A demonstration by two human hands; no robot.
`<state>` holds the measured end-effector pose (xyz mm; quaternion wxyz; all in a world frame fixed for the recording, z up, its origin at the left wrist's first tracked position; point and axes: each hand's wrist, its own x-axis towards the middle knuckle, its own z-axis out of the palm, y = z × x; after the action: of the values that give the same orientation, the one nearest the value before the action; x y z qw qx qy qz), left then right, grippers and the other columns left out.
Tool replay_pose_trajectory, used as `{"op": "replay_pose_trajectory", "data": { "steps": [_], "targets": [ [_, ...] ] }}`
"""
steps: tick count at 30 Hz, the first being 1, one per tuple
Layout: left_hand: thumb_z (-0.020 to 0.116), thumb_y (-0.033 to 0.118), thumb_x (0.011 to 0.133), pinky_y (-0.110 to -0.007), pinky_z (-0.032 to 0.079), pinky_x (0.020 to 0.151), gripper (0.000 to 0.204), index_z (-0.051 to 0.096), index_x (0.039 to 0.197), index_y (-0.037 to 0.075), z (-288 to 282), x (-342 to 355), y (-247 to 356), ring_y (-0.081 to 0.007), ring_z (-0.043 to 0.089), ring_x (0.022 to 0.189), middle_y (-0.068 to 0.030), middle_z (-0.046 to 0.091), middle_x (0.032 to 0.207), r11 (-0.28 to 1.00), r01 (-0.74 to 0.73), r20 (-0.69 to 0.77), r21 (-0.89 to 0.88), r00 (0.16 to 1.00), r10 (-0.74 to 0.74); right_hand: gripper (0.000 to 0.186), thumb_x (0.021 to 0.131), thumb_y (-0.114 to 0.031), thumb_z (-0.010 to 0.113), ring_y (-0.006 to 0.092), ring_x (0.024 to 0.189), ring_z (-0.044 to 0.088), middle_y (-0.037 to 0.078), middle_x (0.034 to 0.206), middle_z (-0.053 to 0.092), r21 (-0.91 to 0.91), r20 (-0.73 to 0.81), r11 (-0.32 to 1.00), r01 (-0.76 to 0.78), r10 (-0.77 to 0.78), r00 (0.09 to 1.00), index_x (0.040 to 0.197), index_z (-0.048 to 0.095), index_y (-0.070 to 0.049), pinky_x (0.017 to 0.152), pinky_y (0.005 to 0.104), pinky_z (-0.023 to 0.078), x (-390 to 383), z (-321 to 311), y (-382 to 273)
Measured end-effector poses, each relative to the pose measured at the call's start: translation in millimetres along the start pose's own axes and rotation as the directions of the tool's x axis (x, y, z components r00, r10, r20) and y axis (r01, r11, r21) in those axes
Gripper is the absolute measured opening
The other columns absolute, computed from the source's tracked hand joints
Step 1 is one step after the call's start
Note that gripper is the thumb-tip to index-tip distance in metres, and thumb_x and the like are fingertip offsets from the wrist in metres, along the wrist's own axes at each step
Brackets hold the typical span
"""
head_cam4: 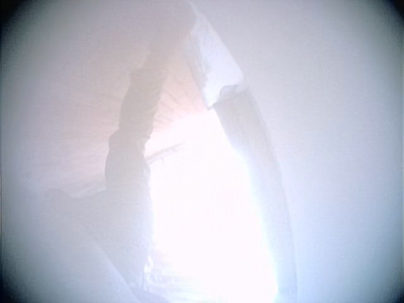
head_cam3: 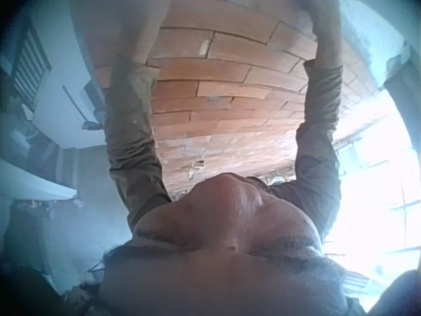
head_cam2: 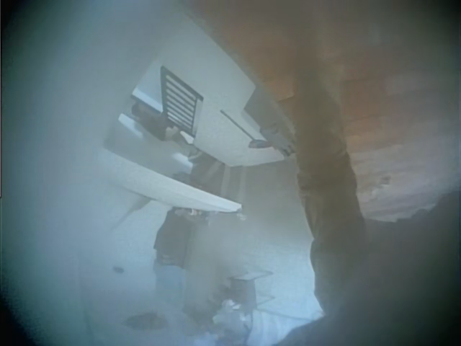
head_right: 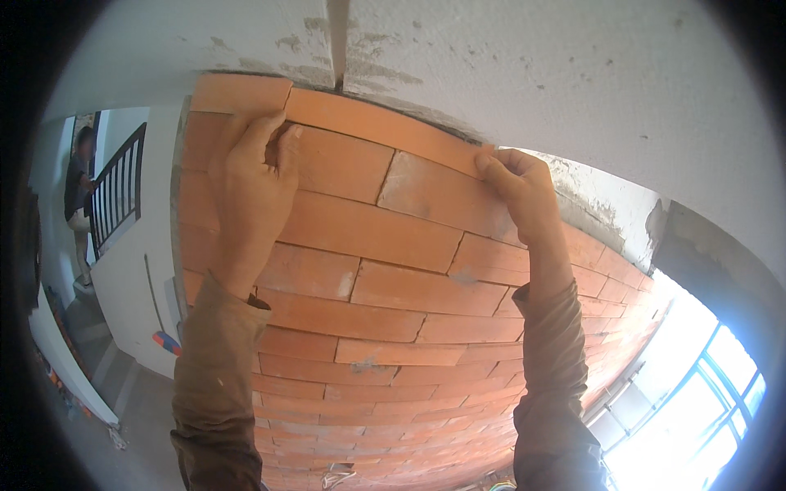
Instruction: The person applies mortar to a wall using a trowel and places terracotta tiles in a herringbone pattern. They use a hammer to tap the tiles into place and adjust the alignment of the rows.
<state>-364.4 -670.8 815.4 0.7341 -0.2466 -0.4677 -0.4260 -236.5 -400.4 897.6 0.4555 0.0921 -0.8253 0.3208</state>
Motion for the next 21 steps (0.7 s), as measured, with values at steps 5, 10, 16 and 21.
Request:
{"op": "replay_pose_trajectory", "data": {
  "steps": [5,10,16,21],
  "targets": [
    [0.071,0.007,0.086,-0.040,0.054,0.065,0.018,0.066,0.099,-0.003,-2,1,8,-0.0300,0.066,0.078,-0.0133,0.062,0.095,0.994,0.091,0.029,-0.066,0.996,-0.089,0.024,0.095,-0.030,0.066,0.0034,0.069,0.040,-0.008,0.077,0.057,0.030,0.097,0.999,-0.046,0.043,0.994,0.093,0.072,-0.007,0.065,0.0217,0.032,10,-13,7],
    [0.072,0.007,0.085,-0.040,0.054,0.064,0.021,0.066,0.103,-0.004,-3,-2,12,-0.0293,0.065,0.078,-0.0131,0.061,0.096,0.996,0.083,0.054,-0.029,0.995,-0.082,0.023,0.096,-0.029,0.064,0.0048,0.072,0.044,-0.007,0.080,0.058,0.095,0.113,0.994,-0.059,0.049,0.992,0.097,0.071,-0.007,0.070,0.0223,0.035,8,-12,3],
    [0.072,0.008,0.086,-0.040,0.053,0.063,0.026,0.066,0.107,-0.004,-3,-8,20,-0.0290,0.064,0.078,-0.0123,0.060,0.094,0.985,0.169,0.102,-0.031,0.981,-0.165,0.023,0.096,-0.027,0.063,0.0085,0.078,0.049,-0.002,0.084,0.060,0.132,0.134,0.991,-0.037,0.019,0.991,0.099,0.069,-0.004,0.076,0.0248,0.038,10,-24,12],
    [0.073,0.010,0.085,-0.040,0.052,0.063,0.034,0.063,0.115,-0.003,0,-9,20,-0.0295,0.064,0.078,-0.0125,0.060,0.095,0.984,0.177,0.078,-0.026,0.982,-0.174,0.023,0.098,-0.025,0.060,0.0096,0.080,0.050,-0.001,0.084,0.061,0.142,0.145,0.990,0.001,-0.022,0.989,0.096,0.068,-0.003,0.078,0.0260,0.039,8,-24,11]
  ]
}}
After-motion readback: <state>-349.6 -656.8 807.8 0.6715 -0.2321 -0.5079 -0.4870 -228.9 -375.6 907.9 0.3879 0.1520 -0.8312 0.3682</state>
